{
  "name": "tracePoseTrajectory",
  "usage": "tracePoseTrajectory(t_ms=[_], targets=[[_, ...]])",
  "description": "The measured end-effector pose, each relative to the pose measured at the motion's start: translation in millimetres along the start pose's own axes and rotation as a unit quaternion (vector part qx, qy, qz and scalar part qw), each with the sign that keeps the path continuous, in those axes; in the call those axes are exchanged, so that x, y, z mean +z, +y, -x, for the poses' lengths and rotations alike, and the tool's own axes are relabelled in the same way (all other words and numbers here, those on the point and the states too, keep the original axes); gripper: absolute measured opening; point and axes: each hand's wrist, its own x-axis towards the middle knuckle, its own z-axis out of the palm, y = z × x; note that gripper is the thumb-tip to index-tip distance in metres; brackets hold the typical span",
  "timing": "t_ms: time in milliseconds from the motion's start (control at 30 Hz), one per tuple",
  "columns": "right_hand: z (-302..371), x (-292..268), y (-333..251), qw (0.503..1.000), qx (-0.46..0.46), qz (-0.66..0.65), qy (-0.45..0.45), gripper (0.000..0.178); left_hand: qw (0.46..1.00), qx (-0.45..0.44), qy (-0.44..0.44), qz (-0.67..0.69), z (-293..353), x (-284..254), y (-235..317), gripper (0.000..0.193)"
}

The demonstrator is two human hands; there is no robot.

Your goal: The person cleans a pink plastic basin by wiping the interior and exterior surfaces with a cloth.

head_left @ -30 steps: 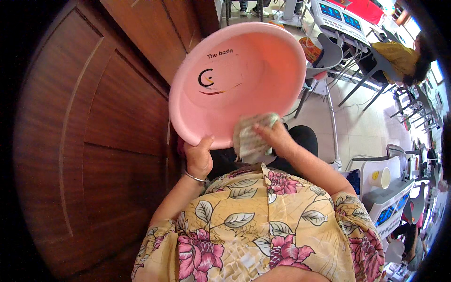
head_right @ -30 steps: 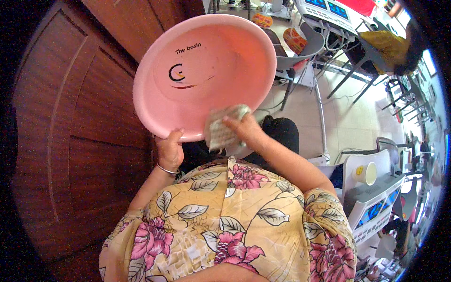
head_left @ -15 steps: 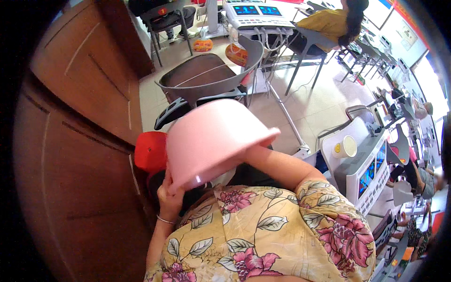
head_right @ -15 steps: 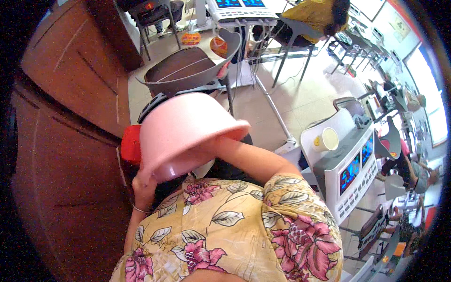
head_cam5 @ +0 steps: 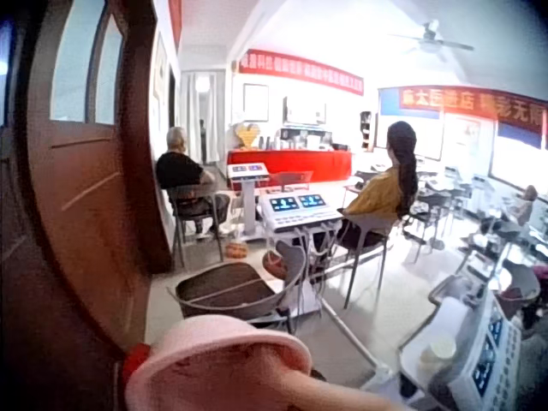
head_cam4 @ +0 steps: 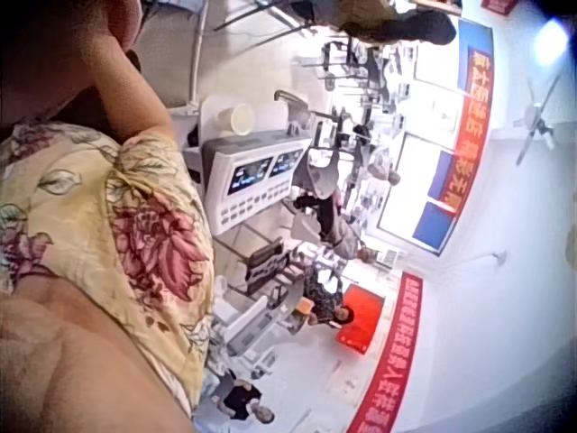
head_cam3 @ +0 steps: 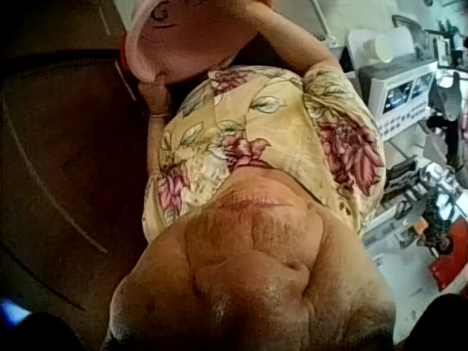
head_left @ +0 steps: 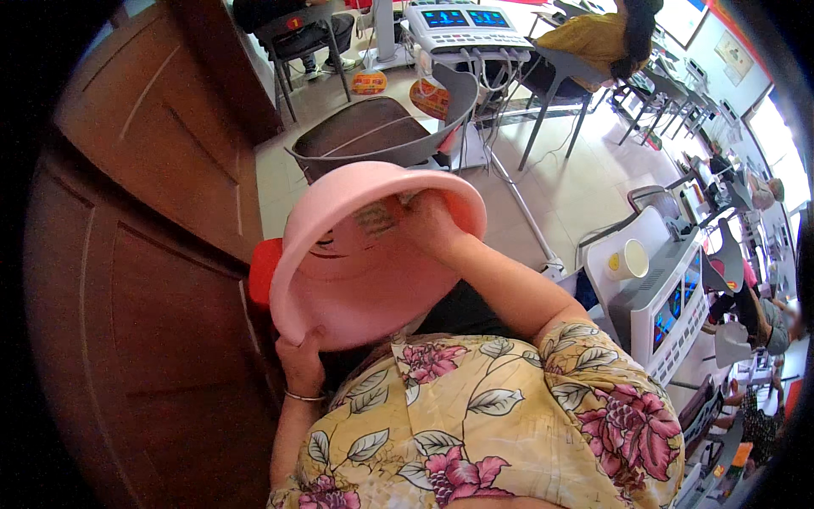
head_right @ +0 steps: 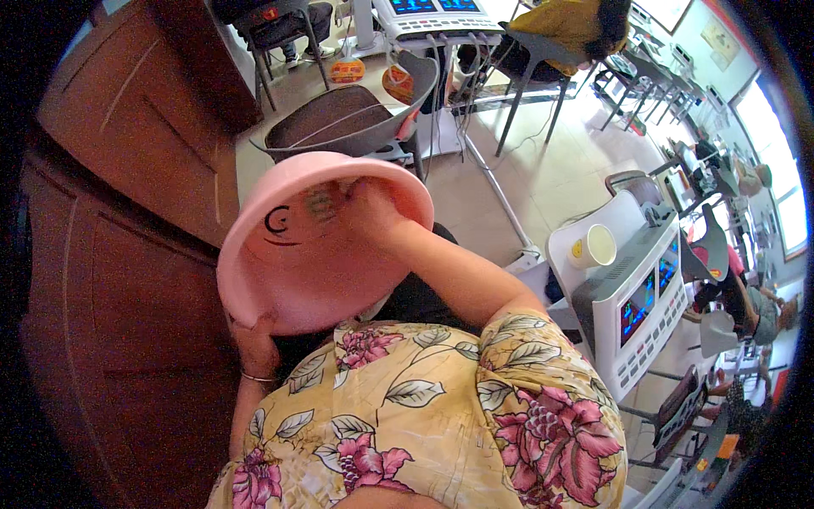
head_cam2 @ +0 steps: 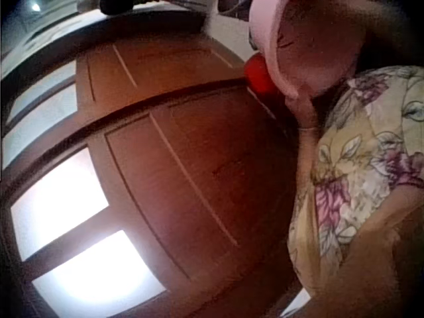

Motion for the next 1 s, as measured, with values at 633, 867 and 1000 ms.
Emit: tracePoseTrajectory(t_ms=[633, 867, 1000], targets=[[33.8, 37.6, -41.5, 0.943, -0.274, 0.039, -0.186, 0.031, 0.988, 0.035, -0.093, -0.121, 7.0, 1.7, -8.9, 0.022], [-1.0, -4.4, -3.6, 0.997, -0.060, -0.047, -0.002, 0.029, 0.999, -0.016, 0.014, -0.034, -0.2, -4.8, -18.8, 0.026], [12.2, 13.5, 19.7, 0.978, 0.019, 0.171, -0.119, 0.029, 0.997, 0.015, 0.076, 0.019, 2.0, 9.7, -1.1, 0.021]])
